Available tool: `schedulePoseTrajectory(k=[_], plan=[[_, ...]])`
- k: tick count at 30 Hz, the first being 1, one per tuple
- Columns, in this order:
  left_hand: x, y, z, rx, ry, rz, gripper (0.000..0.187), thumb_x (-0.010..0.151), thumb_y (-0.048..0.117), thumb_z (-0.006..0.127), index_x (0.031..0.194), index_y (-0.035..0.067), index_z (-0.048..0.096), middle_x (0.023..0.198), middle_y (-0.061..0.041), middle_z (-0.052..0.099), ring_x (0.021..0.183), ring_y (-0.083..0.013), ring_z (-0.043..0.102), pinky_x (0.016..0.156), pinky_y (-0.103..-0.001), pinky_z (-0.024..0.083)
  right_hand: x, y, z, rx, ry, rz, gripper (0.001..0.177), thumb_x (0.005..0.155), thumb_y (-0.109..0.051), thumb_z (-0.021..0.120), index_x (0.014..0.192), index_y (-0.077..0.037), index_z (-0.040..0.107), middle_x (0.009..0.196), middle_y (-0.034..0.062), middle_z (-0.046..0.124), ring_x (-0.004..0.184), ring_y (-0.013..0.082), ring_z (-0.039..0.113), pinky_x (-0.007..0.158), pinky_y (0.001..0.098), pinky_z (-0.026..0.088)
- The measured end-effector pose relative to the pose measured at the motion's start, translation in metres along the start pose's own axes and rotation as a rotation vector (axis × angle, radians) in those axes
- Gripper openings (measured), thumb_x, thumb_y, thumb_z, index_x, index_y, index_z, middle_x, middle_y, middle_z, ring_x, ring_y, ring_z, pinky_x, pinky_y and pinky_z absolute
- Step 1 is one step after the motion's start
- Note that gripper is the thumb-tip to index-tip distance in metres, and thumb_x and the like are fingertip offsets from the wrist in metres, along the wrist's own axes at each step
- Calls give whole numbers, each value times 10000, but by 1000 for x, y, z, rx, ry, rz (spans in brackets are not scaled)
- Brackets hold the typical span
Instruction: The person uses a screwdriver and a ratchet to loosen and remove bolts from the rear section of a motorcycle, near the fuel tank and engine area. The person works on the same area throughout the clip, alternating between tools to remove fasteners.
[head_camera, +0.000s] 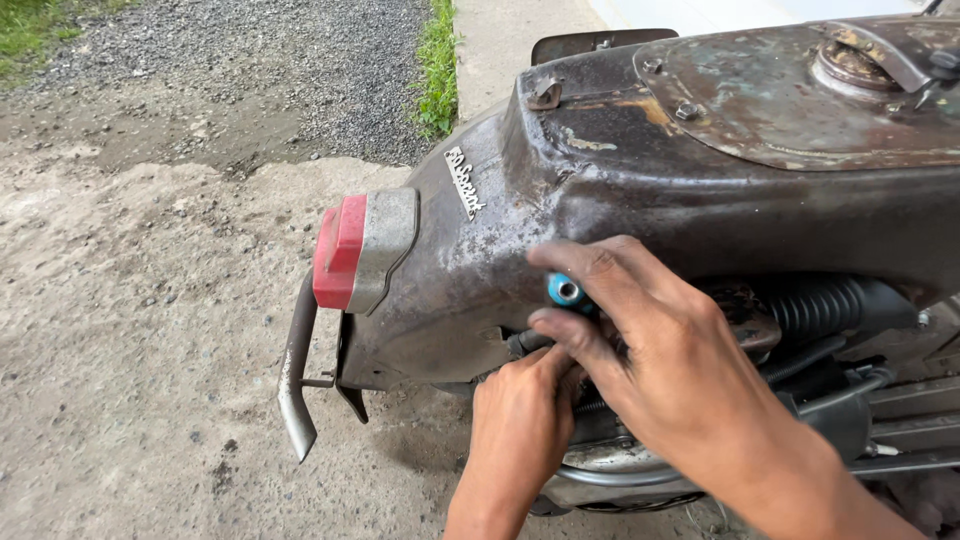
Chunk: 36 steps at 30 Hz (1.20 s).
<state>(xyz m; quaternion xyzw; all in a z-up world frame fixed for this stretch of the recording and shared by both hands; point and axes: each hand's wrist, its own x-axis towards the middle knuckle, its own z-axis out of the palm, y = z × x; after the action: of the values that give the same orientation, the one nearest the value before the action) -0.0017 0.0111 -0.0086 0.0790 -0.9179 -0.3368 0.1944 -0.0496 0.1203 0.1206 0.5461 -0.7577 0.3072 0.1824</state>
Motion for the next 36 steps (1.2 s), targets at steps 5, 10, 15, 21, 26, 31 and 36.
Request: schedulePoseTrajectory(k=[5,10,15,21,26,31,36], plan=[[1,-2,-3,-22,-64,-17,87,995,246,543,980,170,582,899,-76,741,798,-474,640,577,-605,448,3,14,-12,115,-118,28,448,954,-273,630,1373,-129,564,1210,71,687,1034,193,693,916,332,519],[7,-3,0,-74,-51,4,196,1006,343,567,951,173,647,917,-45,769,834,-438,653,589,-557,461,-4,25,0,-94,89,56,508,862,-425,769,1146,-39,599,1028,68,625,913,235,638,822,363,493],[10,0,-1,-33,-89,-13,162,1019,282,571,906,169,599,856,-81,756,787,-466,650,578,-572,461,-8,24,-14,61,25,-16,425,1015,-189,563,1415,-49,536,1276,148,629,1165,269,652,1018,367,488],[8,2,-6,-131,-56,53,234,1007,376,578,972,166,677,912,-48,769,868,-391,689,616,-512,462,-15,42,-9,-26,148,170,534,754,-388,895,1068,-93,580,920,5,616,776,109,599,669,255,560],[5,4,-5,-119,-14,49,189,1007,334,579,988,173,677,897,-30,751,830,-361,690,592,-498,466,-14,29,-17,115,139,173,408,842,-239,799,1184,-75,650,1087,54,601,901,118,639,687,219,643],[5,7,-7,-230,52,57,192,987,296,648,872,143,646,779,-23,713,726,-292,682,589,-407,443,-13,22,-23,152,65,-5,388,996,-198,514,1330,-30,614,1220,140,655,1147,253,654,1024,363,502],[6,6,-3,-183,58,-19,323,941,392,729,786,166,557,751,-25,708,709,-296,667,599,-409,439,-16,31,-14,8,165,-57,435,940,-196,757,1355,-104,663,1100,104,579,980,201,594,856,302,518]])
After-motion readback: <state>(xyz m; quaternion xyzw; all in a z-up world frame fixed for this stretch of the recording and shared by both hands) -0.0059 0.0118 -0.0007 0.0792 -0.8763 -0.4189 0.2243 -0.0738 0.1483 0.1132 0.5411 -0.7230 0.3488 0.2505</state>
